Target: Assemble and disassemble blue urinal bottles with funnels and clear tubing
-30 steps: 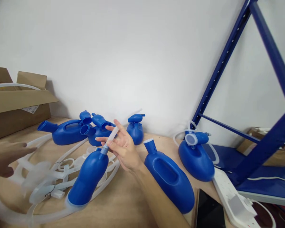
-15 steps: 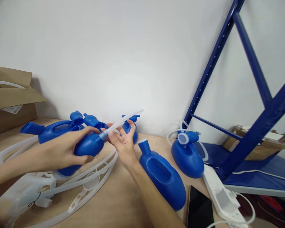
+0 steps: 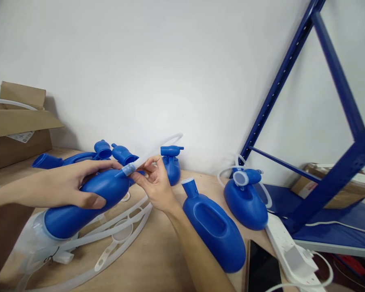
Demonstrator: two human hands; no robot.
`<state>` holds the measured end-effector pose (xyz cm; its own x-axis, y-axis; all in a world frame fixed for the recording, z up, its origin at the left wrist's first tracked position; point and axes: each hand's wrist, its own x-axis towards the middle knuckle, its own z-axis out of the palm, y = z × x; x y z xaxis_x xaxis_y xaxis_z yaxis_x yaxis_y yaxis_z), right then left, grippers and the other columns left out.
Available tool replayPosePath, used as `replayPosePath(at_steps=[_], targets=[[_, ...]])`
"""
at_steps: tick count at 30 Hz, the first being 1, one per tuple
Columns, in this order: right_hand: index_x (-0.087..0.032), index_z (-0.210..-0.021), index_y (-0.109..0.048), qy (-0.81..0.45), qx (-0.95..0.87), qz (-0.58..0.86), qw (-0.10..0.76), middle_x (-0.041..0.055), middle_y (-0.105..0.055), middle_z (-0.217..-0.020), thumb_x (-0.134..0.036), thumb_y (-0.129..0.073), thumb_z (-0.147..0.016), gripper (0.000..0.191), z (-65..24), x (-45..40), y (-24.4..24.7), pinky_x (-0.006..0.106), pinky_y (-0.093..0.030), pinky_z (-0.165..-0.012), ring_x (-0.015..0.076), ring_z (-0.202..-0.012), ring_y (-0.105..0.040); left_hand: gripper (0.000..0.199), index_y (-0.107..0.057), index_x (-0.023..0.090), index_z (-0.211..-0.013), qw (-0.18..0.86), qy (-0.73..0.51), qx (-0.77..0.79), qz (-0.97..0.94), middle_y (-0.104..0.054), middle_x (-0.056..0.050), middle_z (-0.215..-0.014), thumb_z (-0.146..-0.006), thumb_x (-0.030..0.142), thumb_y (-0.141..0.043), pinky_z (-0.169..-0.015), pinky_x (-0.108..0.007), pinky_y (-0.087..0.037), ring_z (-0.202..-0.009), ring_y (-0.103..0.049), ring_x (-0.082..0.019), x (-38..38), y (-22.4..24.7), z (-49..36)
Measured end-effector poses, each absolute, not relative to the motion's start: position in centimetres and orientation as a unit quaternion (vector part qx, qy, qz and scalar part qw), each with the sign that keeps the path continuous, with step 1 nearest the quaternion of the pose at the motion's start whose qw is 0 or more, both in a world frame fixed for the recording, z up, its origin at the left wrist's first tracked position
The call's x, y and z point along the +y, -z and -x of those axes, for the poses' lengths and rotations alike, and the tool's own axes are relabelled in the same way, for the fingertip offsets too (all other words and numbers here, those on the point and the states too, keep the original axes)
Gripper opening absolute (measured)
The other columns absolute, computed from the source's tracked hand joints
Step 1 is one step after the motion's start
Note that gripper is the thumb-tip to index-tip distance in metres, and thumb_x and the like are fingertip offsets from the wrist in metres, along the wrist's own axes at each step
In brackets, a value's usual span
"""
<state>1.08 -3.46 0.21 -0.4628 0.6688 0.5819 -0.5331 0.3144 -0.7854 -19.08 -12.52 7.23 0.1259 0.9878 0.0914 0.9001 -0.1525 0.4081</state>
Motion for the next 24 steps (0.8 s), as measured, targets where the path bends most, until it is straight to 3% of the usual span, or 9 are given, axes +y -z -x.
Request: replayPosePath(at_steps=[3,7,13,18,21,22,24], targets=[[-0.028,-0.09,-0.042,-0.579,-0.637,0.053,0.507,-0.0058,-0.069,-0.091,-0.037,-0.087,-0.08,0.047,-0.8,-3.2,-0.5,0.03,-0.057,-0.084,0.0129,-0.088,-0.069,0.077,-0.062,0.039,-0.14,0.126,-0.184,0.641,-0.734,-0.075,0.001,-0.115,-0.066,0.06,-0.073,-0.075,-0.031,-0.059,-0.1,-0.072,-0.031,-12.2,-7.1,20.0],[-0.026,-0.091,-0.046,-0.59,-0.652,0.059,0.472,-0.0063,-0.067,-0.083,-0.036,-0.089,-0.077,0.046,-0.7,-3.0,-0.7,0.03,-0.058,-0.085,0.0122,-0.082,-0.069,0.078,-0.067,0.034,-0.138,0.101,-0.183,0.646,-0.734,-0.074,-0.003,-0.121,-0.065,0.061,-0.073,-0.077,-0.032,-0.059,-0.101,-0.072,-0.033,-12.4,-7.3,20.1],[-0.025,-0.088,-0.053,-0.639,-0.602,0.104,0.467,-0.0067,-0.065,-0.077,-0.041,-0.09,-0.075,0.042,-0.9,-2.4,-0.4,0.033,-0.06,-0.087,0.0123,-0.077,-0.069,0.076,-0.066,0.034,-0.138,0.022,-0.164,0.654,-0.738,-0.075,-0.006,-0.114,-0.068,0.064,-0.074,-0.086,-0.036,-0.055,-0.105,-0.069,-0.034,-12.9,-7.2,19.2],[-0.021,-0.078,-0.055,-0.637,-0.604,0.117,0.464,-0.0002,-0.073,-0.095,-0.031,-0.091,-0.072,0.038,-1.7,-2.6,-0.8,0.03,-0.056,-0.095,0.0135,-0.093,-0.07,0.072,-0.065,0.036,-0.137,-0.004,-0.157,0.635,-0.757,-0.076,-0.004,-0.116,-0.07,0.058,-0.076,-0.089,-0.036,-0.052,-0.109,-0.068,-0.033,-12.9,-6.4,19.2],[-0.023,-0.087,-0.053,-0.723,-0.496,0.099,0.47,0.0037,-0.074,-0.115,-0.022,-0.087,-0.075,0.035,-1.3,-3.5,-1.5,0.035,-0.057,-0.099,0.018,-0.104,-0.072,0.068,-0.065,0.032,-0.137,-0.024,-0.155,0.634,-0.757,-0.077,-0.005,-0.115,-0.073,0.055,-0.072,-0.087,-0.038,-0.052,-0.106,-0.07,-0.034,-12.5,-5.7,18.5],[-0.023,-0.09,-0.053,-0.755,-0.439,0.096,0.478,0.0042,-0.075,-0.114,-0.021,-0.083,-0.078,0.032,-0.9,-3.8,-1.9,0.036,-0.058,-0.096,0.0186,-0.102,-0.074,0.066,-0.065,0.031,-0.136,-0.032,-0.153,0.636,-0.755,-0.077,-0.006,-0.114,-0.074,0.053,-0.07,-0.085,-0.039,-0.052,-0.104,-0.07,-0.034,-12.4,-5.4,18.0],[-0.023,-0.09,-0.052,-0.807,-0.318,0.111,0.485,0.001,-0.074,-0.09,-0.027,-0.071,-0.09,0.019,-0.1,-3.8,-2.7,0.033,-0.061,-0.083,0.0154,-0.079,-0.074,0.061,-0.067,0.029,-0.132,-0.041,-0.143,0.638,-0.756,-0.077,-0.007,-0.111,-0.075,0.05,-0.067,-0.08,-0.041,-0.052,-0.101,-0.07,-0.036,-12.2,-4.9,17.0]])
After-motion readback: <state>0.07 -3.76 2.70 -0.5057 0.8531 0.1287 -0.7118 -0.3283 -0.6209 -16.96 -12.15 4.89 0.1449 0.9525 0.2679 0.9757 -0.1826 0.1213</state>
